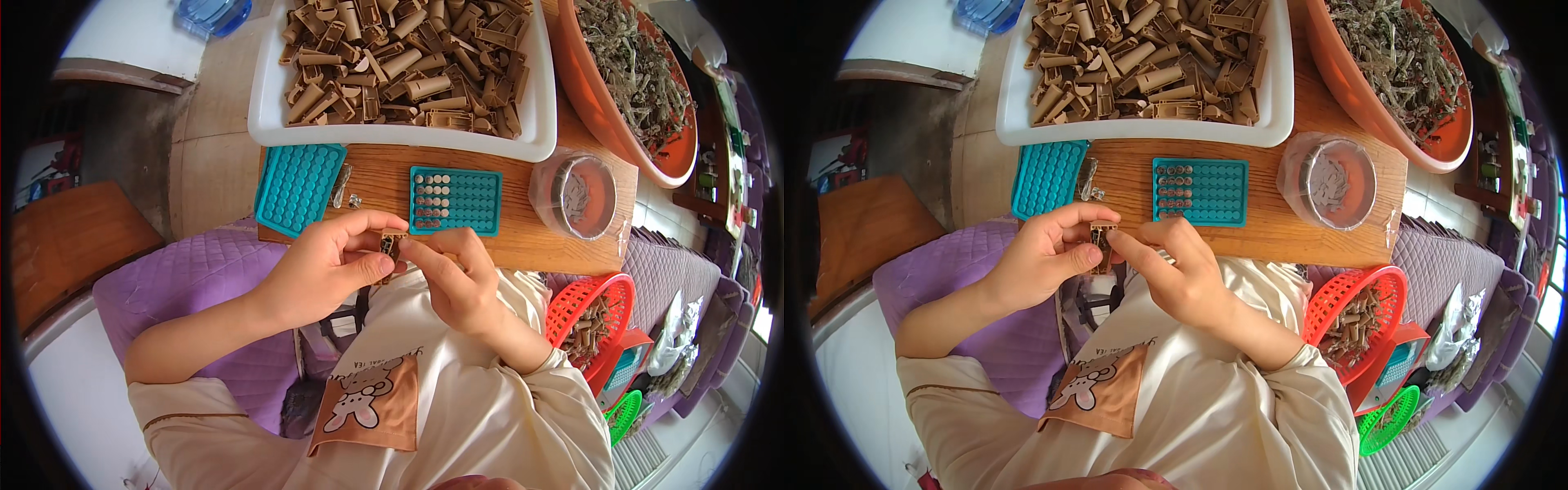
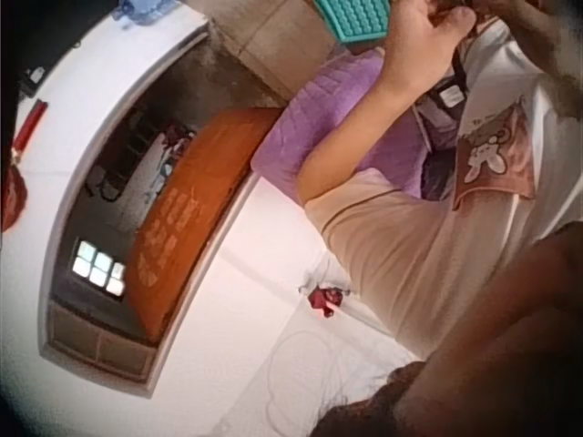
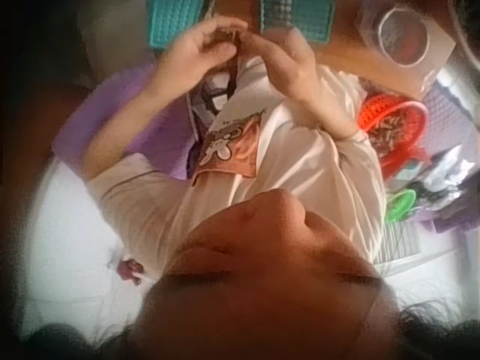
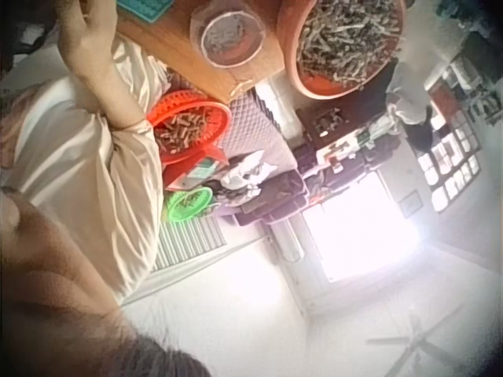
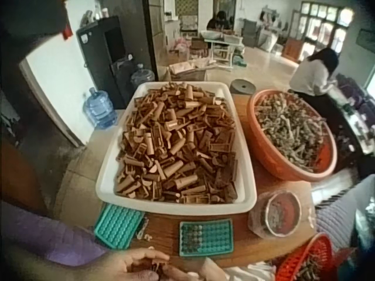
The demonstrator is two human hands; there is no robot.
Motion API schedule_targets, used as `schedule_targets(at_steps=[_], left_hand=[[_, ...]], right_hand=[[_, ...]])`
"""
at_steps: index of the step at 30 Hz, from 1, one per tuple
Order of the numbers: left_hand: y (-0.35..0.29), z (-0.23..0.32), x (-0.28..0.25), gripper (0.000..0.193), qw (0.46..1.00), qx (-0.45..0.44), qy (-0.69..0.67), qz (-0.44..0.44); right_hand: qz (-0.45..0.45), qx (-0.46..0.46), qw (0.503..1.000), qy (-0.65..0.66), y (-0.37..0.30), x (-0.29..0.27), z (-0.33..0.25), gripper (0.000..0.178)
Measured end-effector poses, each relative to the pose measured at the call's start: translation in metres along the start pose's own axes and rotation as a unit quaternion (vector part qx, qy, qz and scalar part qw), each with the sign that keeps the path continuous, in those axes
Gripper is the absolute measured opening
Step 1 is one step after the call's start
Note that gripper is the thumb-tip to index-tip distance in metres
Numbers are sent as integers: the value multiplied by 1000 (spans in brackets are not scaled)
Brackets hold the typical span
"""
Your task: The person sits at a table and assembles small cylindrical components by inserting white circular pieces into them. They pick up the components from a large white bin, insert the white pieces using their fingers, and place the finished items into a teal plastic tray.
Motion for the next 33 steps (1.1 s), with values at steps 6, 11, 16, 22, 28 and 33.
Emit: schedule_targets(at_steps=[6, 11, 16, 22, 28, 33], left_hand=[[-2, 4, -4, 34, 999, 24, 17, 31], [1, -2, -7, 33, 999, -1, 8, 38], [1, -7, 0, 32, 999, -30, -31, 18], [1, -10, 4, 26, 1000, -14, -18, 19], [4, -21, 4, 25, 997, -45, -55, 17], [-4, -4, -1, 24, 998, 13, -59, 28]], right_hand=[[-8, 2, 1000, -5, -2, 4, -4, 36], [-22, 15, 1000, 9, 2, 6, -6, 36], [107, 1, 994, 0, 4, -16, -6, 33], [122, -44, 991, -12, 6, -2, -11, 31], [82, -6, 994, 65, 1, 2, 0, 30], [92, 207, 974, 30, -32, -13, 77, 23]])
Point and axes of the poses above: each hand's wrist, its own y-axis towards the middle knuckle, its own x-axis out of the palm, z = x × y, the point moved 10 cm from there along y, towards the middle knuckle, and after that the axes turned 13 degrees about -x, right-handed, at the moved point
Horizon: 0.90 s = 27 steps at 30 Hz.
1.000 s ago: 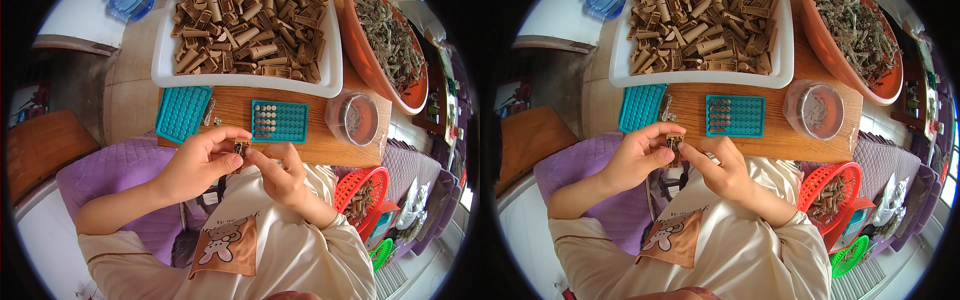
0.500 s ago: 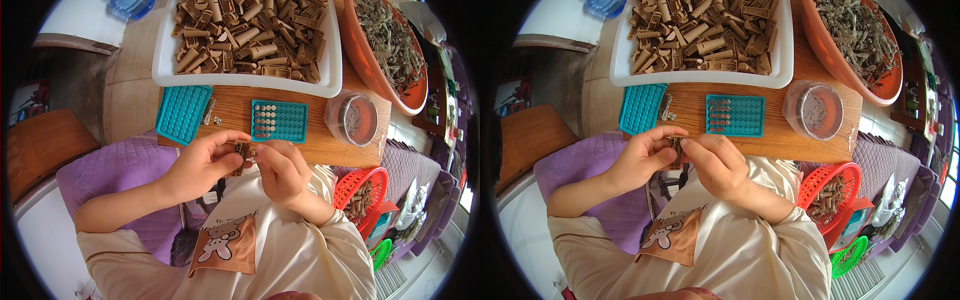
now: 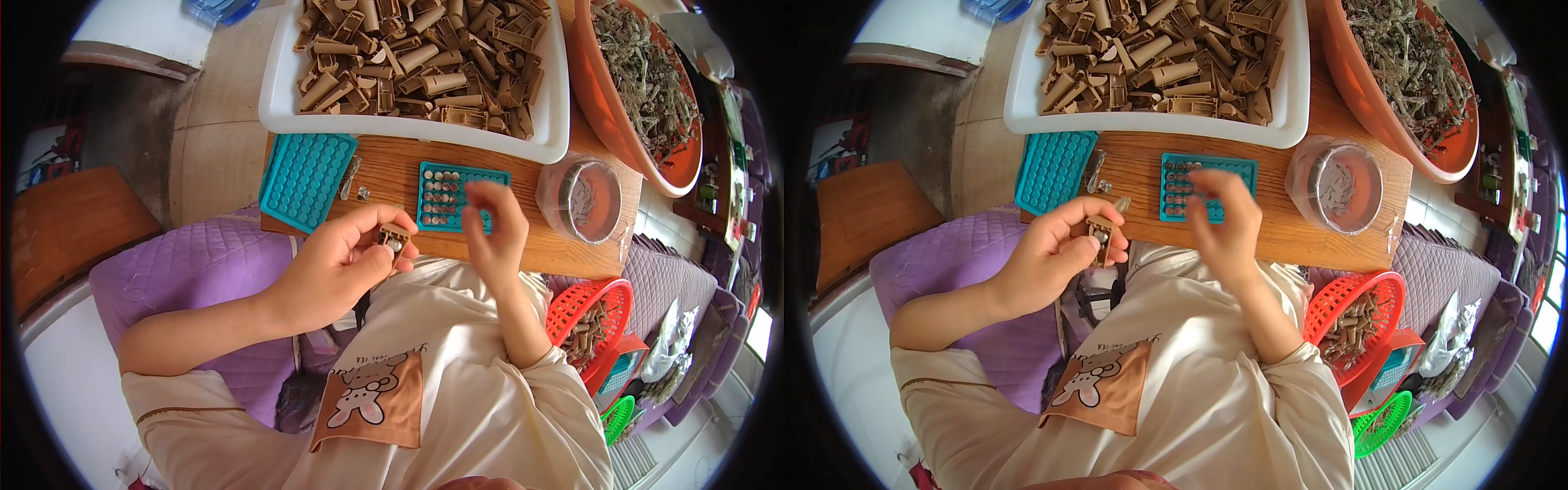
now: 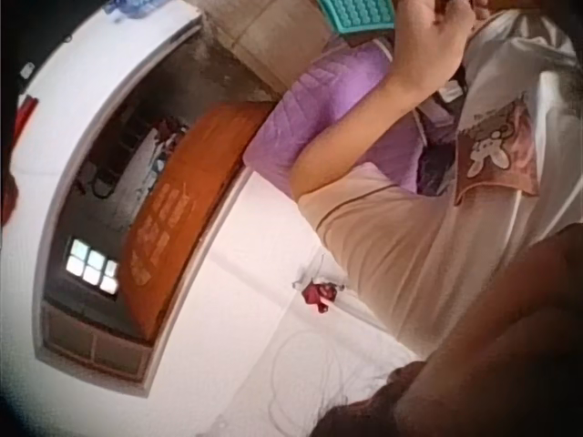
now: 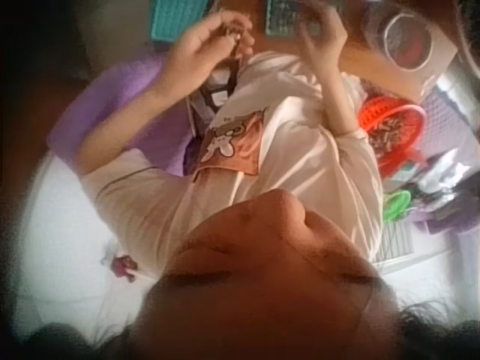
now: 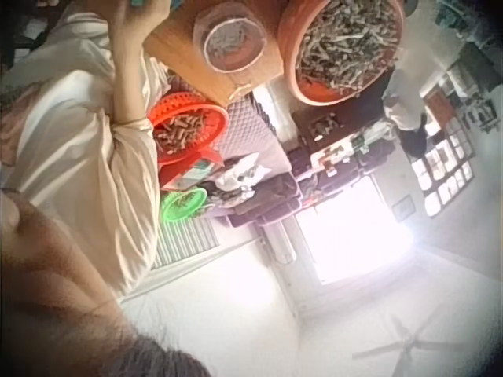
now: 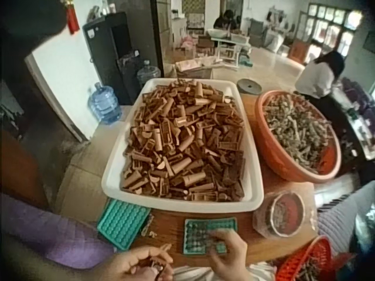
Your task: The person sits at a table and assembles small cylindrical components by inserting white circular pieces into them. They pick up the components from a large white bin, insert the white pieces using their fingers, and place the finished items into a teal plastic tray.
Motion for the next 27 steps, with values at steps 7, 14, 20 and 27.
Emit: schedule_targets(at_steps=[7, 14, 20, 27], left_hand=[[-4, 14, 0, 23, 998, 52, 32, -10], [-3, 11, -2, 24, 999, 27, 31, -1], [-3, 12, -2, 25, 999, 37, 19, 4], [-2, 5, 0, 26, 999, -9, 45, -9]], right_hand=[[-123, 60, 980, -146, -19, 19, 61, 31], [-170, 32, 966, -191, -24, 19, 52, 28], [-210, -2, 952, -225, -27, 25, 44, 24], [-143, 64, 978, -136, -19, 8, 38, 20]])
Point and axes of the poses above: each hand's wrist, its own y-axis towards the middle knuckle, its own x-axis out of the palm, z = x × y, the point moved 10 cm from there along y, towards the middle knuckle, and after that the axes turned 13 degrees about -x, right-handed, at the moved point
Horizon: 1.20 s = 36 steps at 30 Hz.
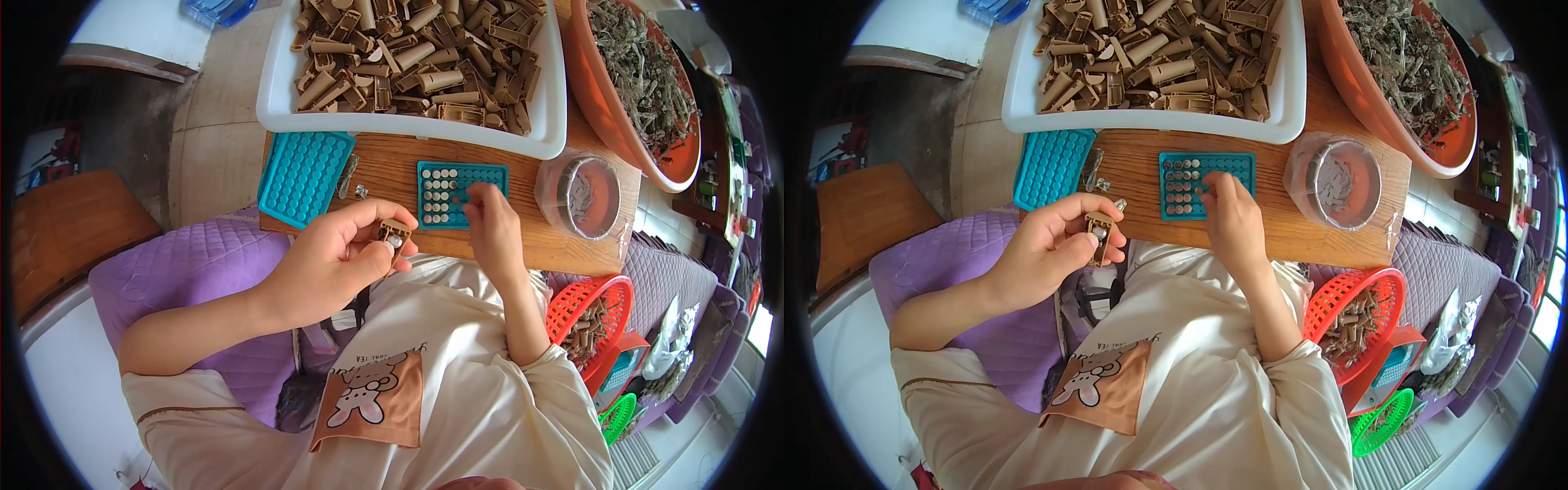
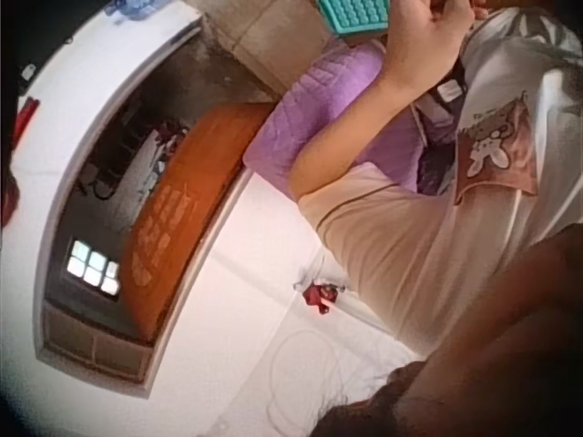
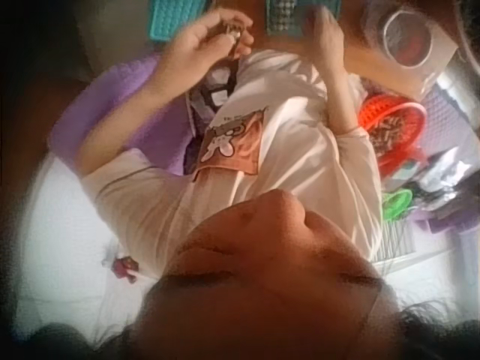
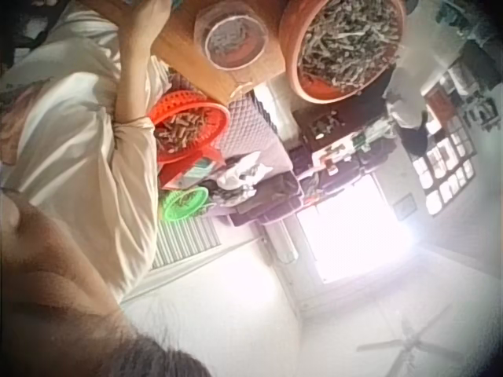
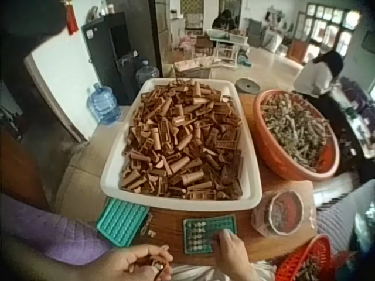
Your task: The person sits at a table and assembles small cylindrical components by inserting white circular pieces into them. They pick up the components from a large white bin, insert the white pieces using their fingers, and place the finished items into a teal plastic tray.
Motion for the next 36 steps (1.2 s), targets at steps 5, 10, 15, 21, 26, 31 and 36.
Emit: schedule_targets(at_steps=[5, 10, 15, 21, 26, 31, 36], left_hand=[[-2, -3, 6, 28, 1000, -22, 14, -8], [1, -8, 10, 28, 999, -24, 16, -22], [2, -10, 9, 28, 999, -38, 26, -17], [7, -18, 4, 27, 999, -44, 27, 1], [14, -33, -6, 24, 998, -67, -14, 16], [17, -33, 0, 24, 997, -67, 42, 9], [16, -29, -2, 22, 999, -37, 39, 7]], right_hand=[[138, -199, 964, 109, 1, -39, -92, 27], [175, -317, 922, 136, -4, -33, -127, 37], [191, -341, 915, 100, -12, -27, -130, 41], [167, -314, 931, 86, -6, -19, -132, 28], [76, -308, 943, 101, 2, -4, -130, 23], [134, -140, 955, 226, -1, -13, -70, 20], [103, 42, 988, 103, 2, -5, 9, 20]])
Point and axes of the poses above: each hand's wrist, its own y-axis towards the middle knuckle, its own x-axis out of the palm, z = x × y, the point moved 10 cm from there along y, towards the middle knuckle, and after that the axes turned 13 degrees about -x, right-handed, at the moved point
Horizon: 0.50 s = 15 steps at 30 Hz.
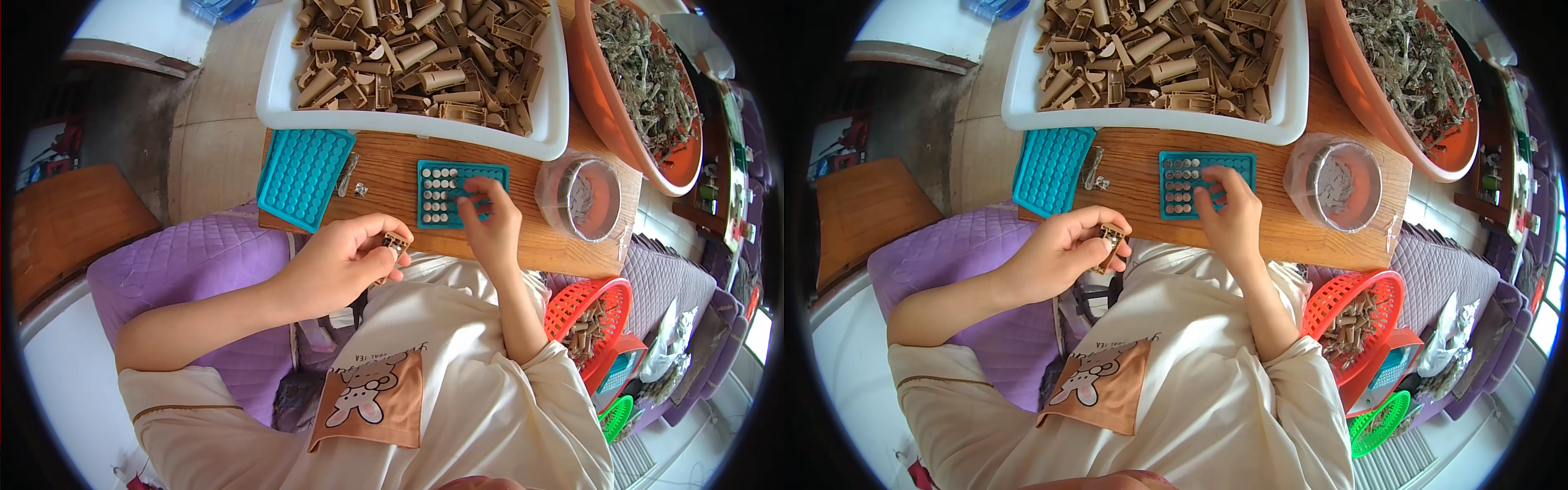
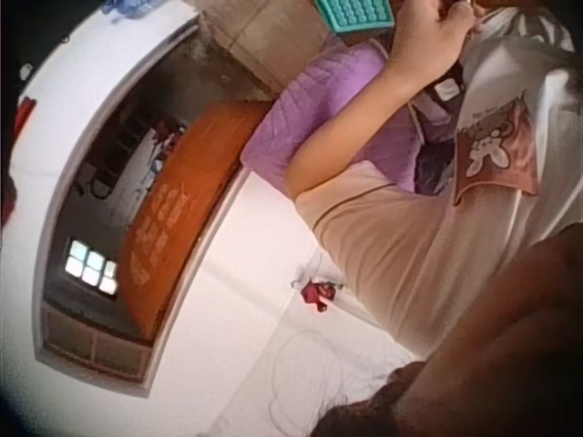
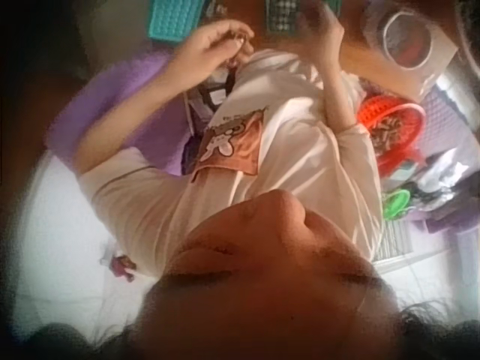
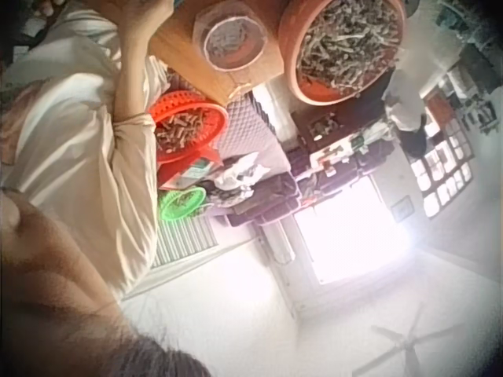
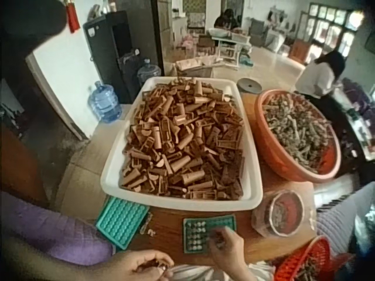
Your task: The person sits at a table and assembles small cylindrical components by inserting white circular pieces into them. They pick up the components from a large white bin, insert the white pieces using their fingers, and place the finished items into a teal plastic tray.
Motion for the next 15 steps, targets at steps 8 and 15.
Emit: schedule_targets(at_steps=[8, 15], left_hand=[[-3, 5, 2, 22, 1000, -11, -16, -11], [-7, 9, 4, 26, 1000, -12, 6, -16]], right_hand=[[-93, -104, 972, -190, -5, 20, 7, 21], [19, -134, 991, -15, -3, -8, -60, 21]])
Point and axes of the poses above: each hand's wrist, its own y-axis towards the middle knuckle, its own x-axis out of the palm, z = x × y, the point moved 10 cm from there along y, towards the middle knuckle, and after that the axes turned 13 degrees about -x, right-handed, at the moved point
